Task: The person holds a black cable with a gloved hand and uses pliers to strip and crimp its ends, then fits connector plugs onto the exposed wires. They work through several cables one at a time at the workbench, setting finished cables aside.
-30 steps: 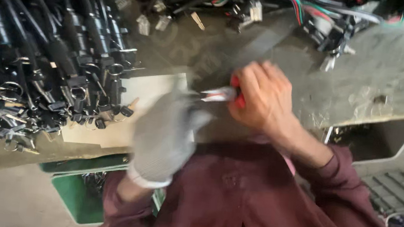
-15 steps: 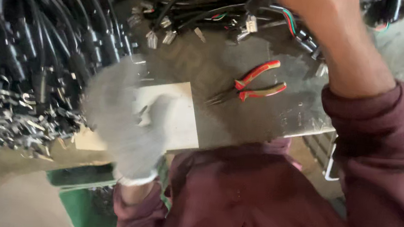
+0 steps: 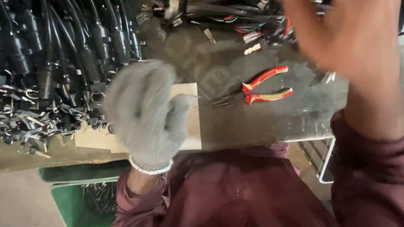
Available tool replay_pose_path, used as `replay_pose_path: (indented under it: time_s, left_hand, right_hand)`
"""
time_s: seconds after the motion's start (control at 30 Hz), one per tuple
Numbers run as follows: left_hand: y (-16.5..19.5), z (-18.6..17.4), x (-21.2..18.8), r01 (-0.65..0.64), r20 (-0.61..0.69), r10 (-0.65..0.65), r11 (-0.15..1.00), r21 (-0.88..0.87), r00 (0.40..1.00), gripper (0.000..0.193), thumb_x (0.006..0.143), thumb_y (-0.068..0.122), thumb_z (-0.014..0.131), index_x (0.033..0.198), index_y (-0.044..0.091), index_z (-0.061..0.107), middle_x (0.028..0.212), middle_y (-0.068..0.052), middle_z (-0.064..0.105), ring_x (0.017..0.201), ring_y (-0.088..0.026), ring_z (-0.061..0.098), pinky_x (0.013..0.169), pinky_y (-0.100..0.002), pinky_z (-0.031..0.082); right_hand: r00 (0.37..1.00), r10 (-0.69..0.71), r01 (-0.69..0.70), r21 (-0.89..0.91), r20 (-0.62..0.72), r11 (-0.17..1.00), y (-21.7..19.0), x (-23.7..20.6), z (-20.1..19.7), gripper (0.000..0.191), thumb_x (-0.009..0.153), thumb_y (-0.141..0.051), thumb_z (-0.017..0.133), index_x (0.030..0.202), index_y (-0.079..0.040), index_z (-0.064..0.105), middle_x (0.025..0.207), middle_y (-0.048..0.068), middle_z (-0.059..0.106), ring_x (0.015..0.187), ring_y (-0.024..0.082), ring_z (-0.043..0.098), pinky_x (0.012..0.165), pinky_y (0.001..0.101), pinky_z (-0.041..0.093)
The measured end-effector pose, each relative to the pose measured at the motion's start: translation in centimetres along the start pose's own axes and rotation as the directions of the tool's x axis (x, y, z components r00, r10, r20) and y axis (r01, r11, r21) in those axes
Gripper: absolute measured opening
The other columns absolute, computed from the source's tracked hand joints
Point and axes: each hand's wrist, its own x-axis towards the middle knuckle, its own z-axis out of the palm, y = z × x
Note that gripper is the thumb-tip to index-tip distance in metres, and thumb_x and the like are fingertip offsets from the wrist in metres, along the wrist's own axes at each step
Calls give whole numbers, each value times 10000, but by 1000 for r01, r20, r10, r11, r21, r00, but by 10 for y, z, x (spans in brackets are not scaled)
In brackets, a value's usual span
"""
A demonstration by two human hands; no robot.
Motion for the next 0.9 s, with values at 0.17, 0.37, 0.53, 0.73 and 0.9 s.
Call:
replay_pose_path:
  time_s: [0.17, 0.37, 0.53, 0.73, 0.9]
  left_hand:
    - [1, -5, -18, -23, -113, -7, 966, -259, 994, 391, 921, 255, 797, 1221, 101, 601, 1097, -53, 680, 971, -242, 643, 847, -390, 536]
    - [7, 3, -14, 575, 617, -116, 527, -626, 778, 363, 868, 234, 780, 1083, 16, 584, 882, -45, 700, 712, -168, 633, 639, -336, 552]
    - [25, 27, -23, 491, 483, 135, -38, -870, 865, 233, 1010, 187, 662, 1154, 47, 545, 996, -70, 690, 882, -160, 669, 821, -327, 566]
    - [24, 48, -51, 762, 797, 21, 278, -584, 603, 224, 1044, 206, 608, 1211, 64, 654, 1012, -109, 712, 942, -157, 689, 873, -347, 576]
    - [27, 61, -37, 402, 513, -38, 672, -622, 857, 308, 1068, 304, 577, 1236, 52, 634, 1059, -97, 697, 1001, -166, 665, 925, -349, 552]
  right_hand:
    - [984, -178, 175, 315, -17, 933, -36, -9, -21, 216, 780, 7, 786, 983, -11, 715, 960, 112, 678, 845, 274, 664, 744, 392, 499]
    - [962, 10, 22, 117, -272, 993, -62, 13, -19, 254, 780, -108, 835, 1005, -64, 726, 991, 164, 625, 924, 367, 618, 832, 454, 498]
    - [825, 564, -372, 758, 6, 536, -98, -30, 16, 174, 1075, -192, 585, 1038, -29, 540, 1056, 146, 635, 925, 244, 574, 840, 318, 486]
    - [660, 398, -463, 762, 637, -452, -119, -71, 24, 322, 1094, -276, 463, 1079, 14, 601, 925, 102, 669, 822, 164, 616, 752, 312, 505]
    - [772, 458, -265, 879, 440, -396, -150, -59, -6, 317, 1091, -311, 452, 1029, -9, 525, 991, 147, 685, 739, 149, 581, 640, 297, 470]
